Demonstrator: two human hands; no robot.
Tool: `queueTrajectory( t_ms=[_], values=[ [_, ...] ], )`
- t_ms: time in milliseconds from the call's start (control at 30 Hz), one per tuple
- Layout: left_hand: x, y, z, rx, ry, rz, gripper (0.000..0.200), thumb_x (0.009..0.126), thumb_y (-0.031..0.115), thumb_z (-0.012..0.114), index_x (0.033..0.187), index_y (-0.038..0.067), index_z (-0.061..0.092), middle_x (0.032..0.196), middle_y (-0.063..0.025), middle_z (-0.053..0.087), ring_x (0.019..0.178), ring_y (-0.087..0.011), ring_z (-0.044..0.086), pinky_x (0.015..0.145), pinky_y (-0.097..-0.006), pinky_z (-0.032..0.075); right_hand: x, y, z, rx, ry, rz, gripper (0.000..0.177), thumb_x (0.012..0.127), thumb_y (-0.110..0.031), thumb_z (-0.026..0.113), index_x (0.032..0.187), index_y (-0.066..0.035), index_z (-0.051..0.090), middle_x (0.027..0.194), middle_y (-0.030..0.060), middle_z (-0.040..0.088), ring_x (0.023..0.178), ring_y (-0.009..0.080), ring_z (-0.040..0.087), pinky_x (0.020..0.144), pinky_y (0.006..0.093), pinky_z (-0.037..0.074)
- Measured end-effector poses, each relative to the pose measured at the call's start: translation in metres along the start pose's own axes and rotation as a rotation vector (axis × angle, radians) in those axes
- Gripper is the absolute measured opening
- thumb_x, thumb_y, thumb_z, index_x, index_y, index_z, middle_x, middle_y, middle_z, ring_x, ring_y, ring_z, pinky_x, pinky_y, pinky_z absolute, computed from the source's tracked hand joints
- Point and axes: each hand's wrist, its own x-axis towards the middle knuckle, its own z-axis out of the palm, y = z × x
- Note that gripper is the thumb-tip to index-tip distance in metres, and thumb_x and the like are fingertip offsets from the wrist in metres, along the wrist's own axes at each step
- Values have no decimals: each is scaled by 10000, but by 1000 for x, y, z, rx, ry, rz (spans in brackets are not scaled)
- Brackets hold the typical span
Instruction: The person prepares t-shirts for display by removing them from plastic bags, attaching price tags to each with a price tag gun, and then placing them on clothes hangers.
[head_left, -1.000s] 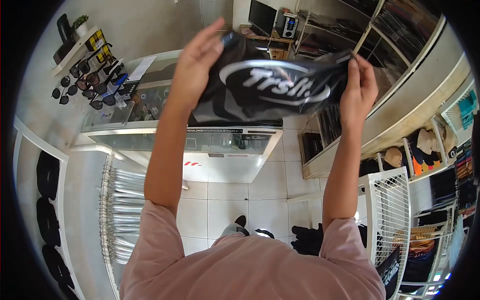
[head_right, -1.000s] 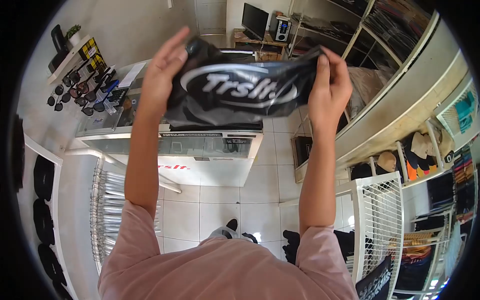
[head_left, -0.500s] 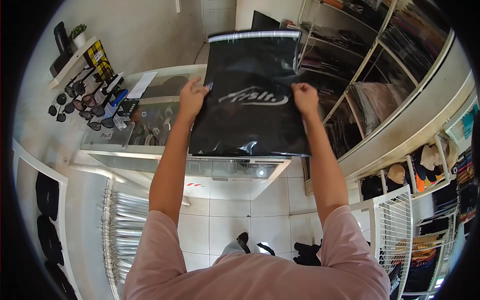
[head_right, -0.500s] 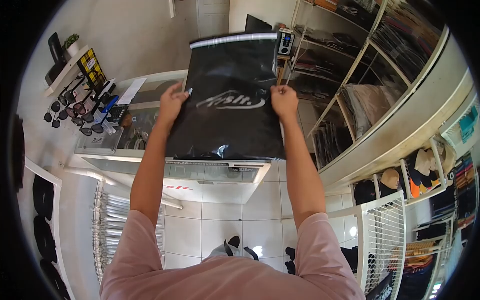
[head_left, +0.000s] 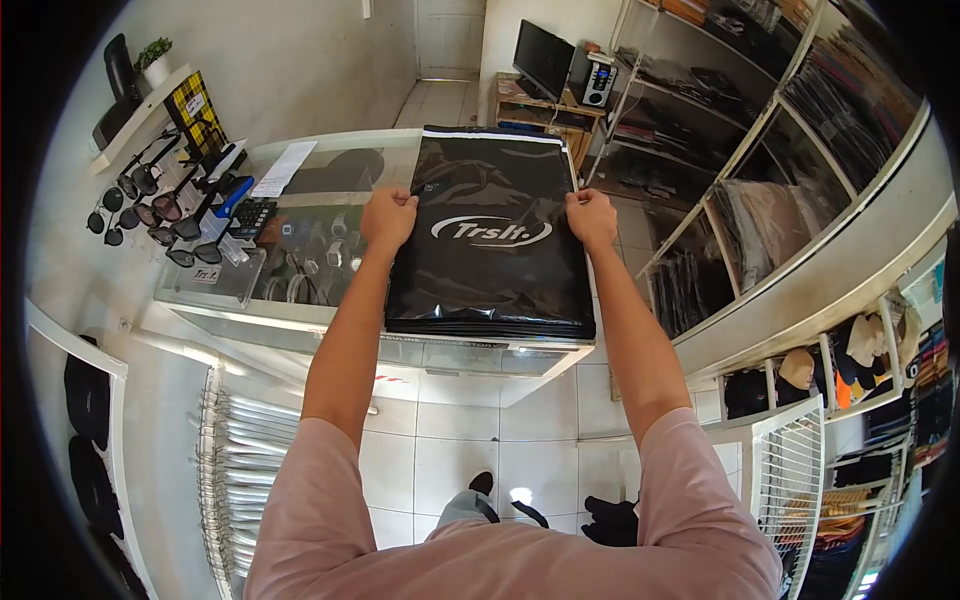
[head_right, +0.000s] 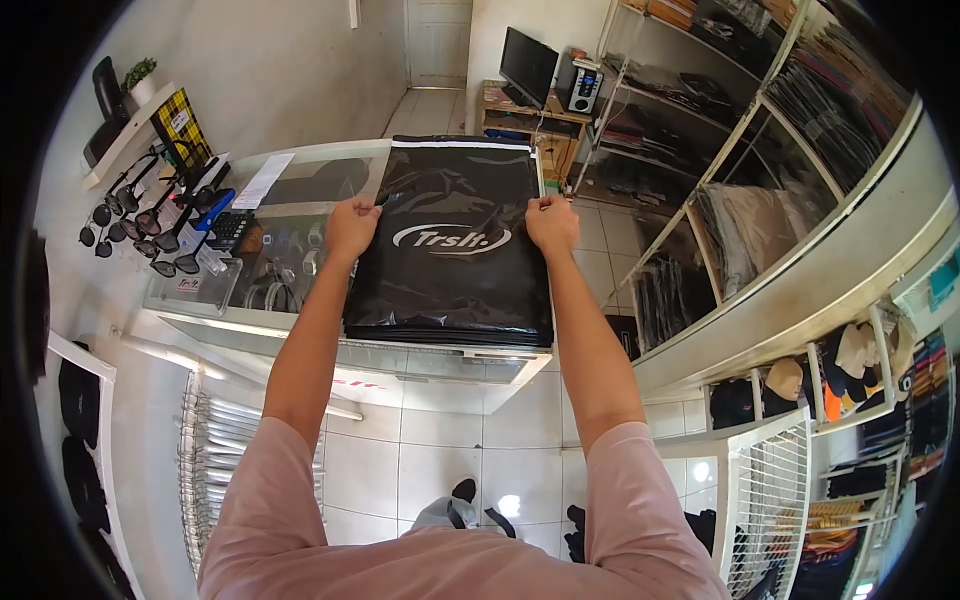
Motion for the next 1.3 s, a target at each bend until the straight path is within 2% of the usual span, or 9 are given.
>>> queueTrajectory(
  t_ms=[200,300,367,467,533,800,1000,1167,1300],
  values=[
    [-6,4,-9,78,-29,32,412,879,382,827,1170,93,784,1073,-119,799,1037,-312,751,904,-435,560,0,11,0,-63,-72,12,369,915,-449,729,1153,-170,770,1219,129,763,1189,366,697,995,482,554],
    [-35,9,-30,106,153,367,434,935,375,777,1265,95,744,1233,-150,757,1158,-339,705,978,-437,535,-22,15,-2,-147,189,-300,441,933,-472,728,1241,-157,727,1274,149,705,1217,381,655,996,500,529],
    [-80,29,-69,120,3,465,410,994,356,706,1314,100,723,1353,-161,699,1273,-361,639,1062,-468,485,-64,-4,-18,-120,272,-554,488,953,-480,716,1279,-118,696,1279,161,658,1214,383,620,978,515,503],
    [-131,34,-67,205,-47,537,409,1062,323,601,1406,114,674,1481,-172,623,1413,-387,535,1170,-532,389,-136,-38,-14,4,113,-748,459,973,-427,691,1266,-73,699,1244,163,667,1213,363,603,1014,539,446],
    [-150,27,-56,240,-47,559,425,1084,316,555,1447,117,649,1531,-181,583,1468,-402,481,1203,-585,343,-171,-43,17,-18,84,-801,469,995,-406,642,1308,-60,690,1422,235,613,1371,417,521,1135,594,360],
    [-165,9,-29,350,-158,537,489,1108,353,487,1548,154,568,1637,-150,485,1544,-380,393,1260,-611,249,-191,11,8,-392,-44,-548,696,1075,-569,430,1607,-121,475,1679,260,368,1558,481,309,1266,665,150],
    [-159,5,-28,189,-121,528,449,1089,333,538,1483,136,626,1591,-170,533,1522,-379,429,1244,-625,267,-177,68,-29,-228,14,-287,679,1094,-546,435,1591,-87,485,1636,269,427,1469,468,451,1201,652,294],
    [-175,4,-62,133,219,376,395,1076,292,571,1407,101,671,1457,-177,643,1446,-385,510,1252,-589,249,-194,73,-26,-28,194,-406,598,1099,-391,517,1528,24,515,1535,265,551,1365,417,571,1130,545,419],
    [-196,-25,-41,189,191,401,410,1082,287,558,1420,76,655,1445,-193,651,1447,-378,509,1249,-580,257,-203,80,-12,19,233,-434,566,1100,-344,524,1514,42,523,1515,263,572,1336,420,595,1111,530,439]
  ],
)
